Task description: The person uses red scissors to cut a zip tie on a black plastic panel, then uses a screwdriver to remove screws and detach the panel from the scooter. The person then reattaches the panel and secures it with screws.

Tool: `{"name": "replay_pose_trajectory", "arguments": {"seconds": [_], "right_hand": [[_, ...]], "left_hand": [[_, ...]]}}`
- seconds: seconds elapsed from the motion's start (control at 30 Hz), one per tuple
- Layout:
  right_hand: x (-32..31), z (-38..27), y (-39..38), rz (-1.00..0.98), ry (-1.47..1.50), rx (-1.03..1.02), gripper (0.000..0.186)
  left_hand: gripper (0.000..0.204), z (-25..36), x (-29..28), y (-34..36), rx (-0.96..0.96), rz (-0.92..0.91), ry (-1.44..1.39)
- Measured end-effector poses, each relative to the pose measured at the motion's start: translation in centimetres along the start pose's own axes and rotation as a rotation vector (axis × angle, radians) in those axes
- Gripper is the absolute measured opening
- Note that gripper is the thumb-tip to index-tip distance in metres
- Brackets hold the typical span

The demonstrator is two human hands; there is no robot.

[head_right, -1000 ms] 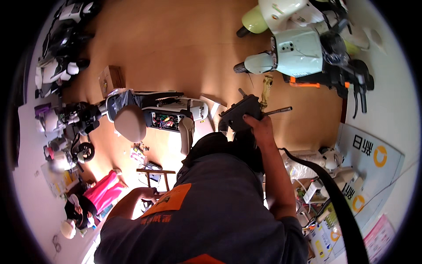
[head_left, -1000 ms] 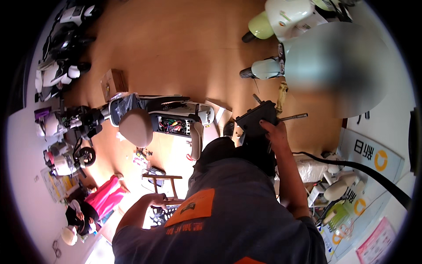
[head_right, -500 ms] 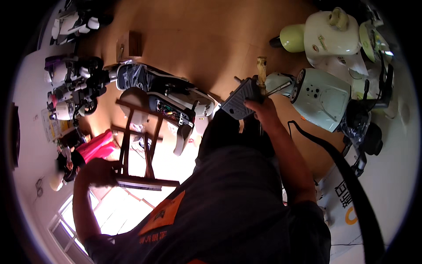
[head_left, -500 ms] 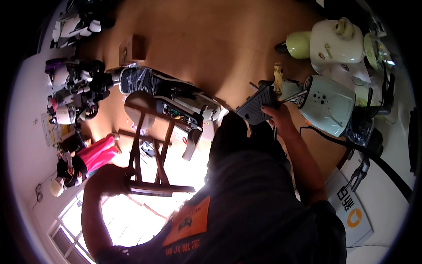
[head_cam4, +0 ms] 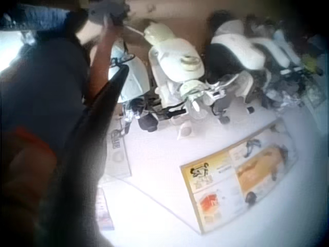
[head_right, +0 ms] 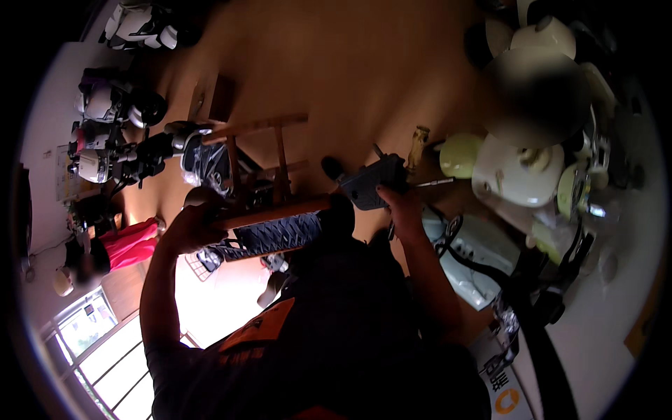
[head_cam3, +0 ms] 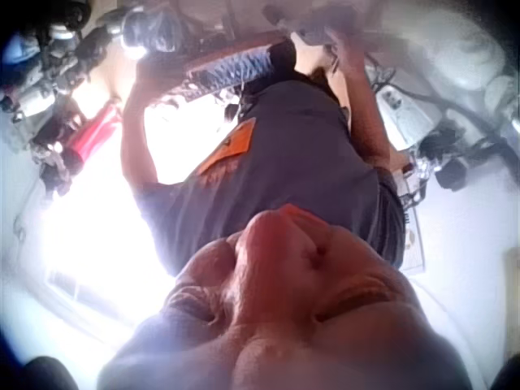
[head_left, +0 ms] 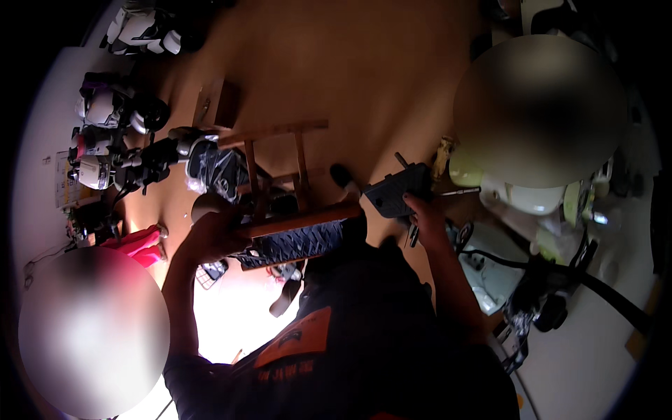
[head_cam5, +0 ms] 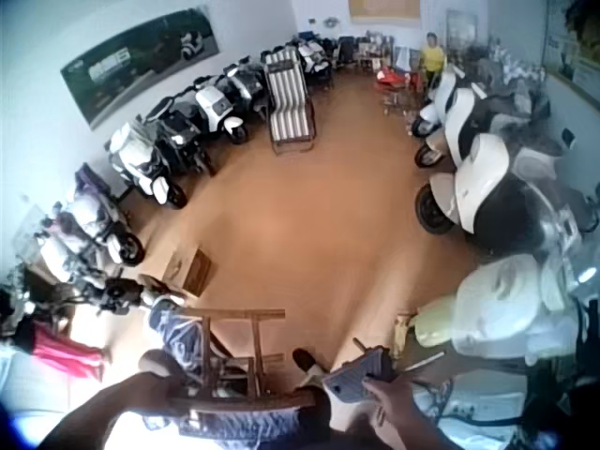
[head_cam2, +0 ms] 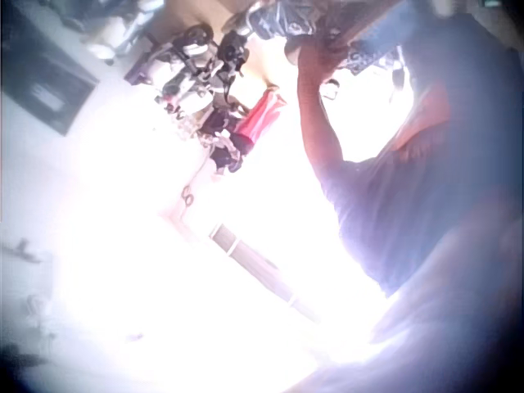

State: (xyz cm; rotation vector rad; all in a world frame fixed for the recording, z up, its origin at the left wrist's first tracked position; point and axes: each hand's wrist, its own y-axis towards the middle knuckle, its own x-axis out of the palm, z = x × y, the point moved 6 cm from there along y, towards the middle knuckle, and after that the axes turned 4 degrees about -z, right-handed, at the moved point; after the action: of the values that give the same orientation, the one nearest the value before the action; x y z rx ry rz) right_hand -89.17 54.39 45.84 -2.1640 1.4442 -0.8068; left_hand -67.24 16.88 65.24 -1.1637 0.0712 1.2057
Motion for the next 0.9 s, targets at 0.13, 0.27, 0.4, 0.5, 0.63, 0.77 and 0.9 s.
{"name": "replay_pose_trajectory", "arguments": {"seconds": [0.13, 0.27, 0.4, 0.5, 0.63, 0.77, 0.9], "right_hand": [[4.8, -3.7, 7.7, 0.093, -0.015, 0.083, 0.024], [12.4, -9.8, 14.7, 0.046, -0.045, 0.043, 0.026], [22.3, -13.4, 23.5, -0.139, -0.086, 0.031, 0.032], [31.5, -15.7, 29.1, -0.321, -0.082, 0.032, 0.032], [42.5, -15.0, 37.2, -0.485, -0.253, 0.08, 0.031], [51.6, -10.9, 41.3, -0.696, -0.459, 0.228, 0.025], [55.9, -6.6, 42.4, -0.804, -0.736, 0.346, 0.023]], "left_hand": [[0.065, -6.3, -4.0, 8.5, -0.083, -0.002, -0.014], [0.062, -12.2, -5.9, 15.2, -0.16, 0.057, -0.098], [0.064, -15.8, -7.3, 18.9, -0.099, 0.206, -0.117], [0.07, -18.7, -7.9, 22.7, -0.225, 0.255, -0.287], [0.069, -20.3, -8.5, 28.0, -0.413, 0.357, -0.524], [0.053, -24.3, -2.6, 36.0, -0.553, 0.414, -0.667], [0.052, -24.5, -0.4, 38.7, -0.707, 0.467, -0.874]]}}
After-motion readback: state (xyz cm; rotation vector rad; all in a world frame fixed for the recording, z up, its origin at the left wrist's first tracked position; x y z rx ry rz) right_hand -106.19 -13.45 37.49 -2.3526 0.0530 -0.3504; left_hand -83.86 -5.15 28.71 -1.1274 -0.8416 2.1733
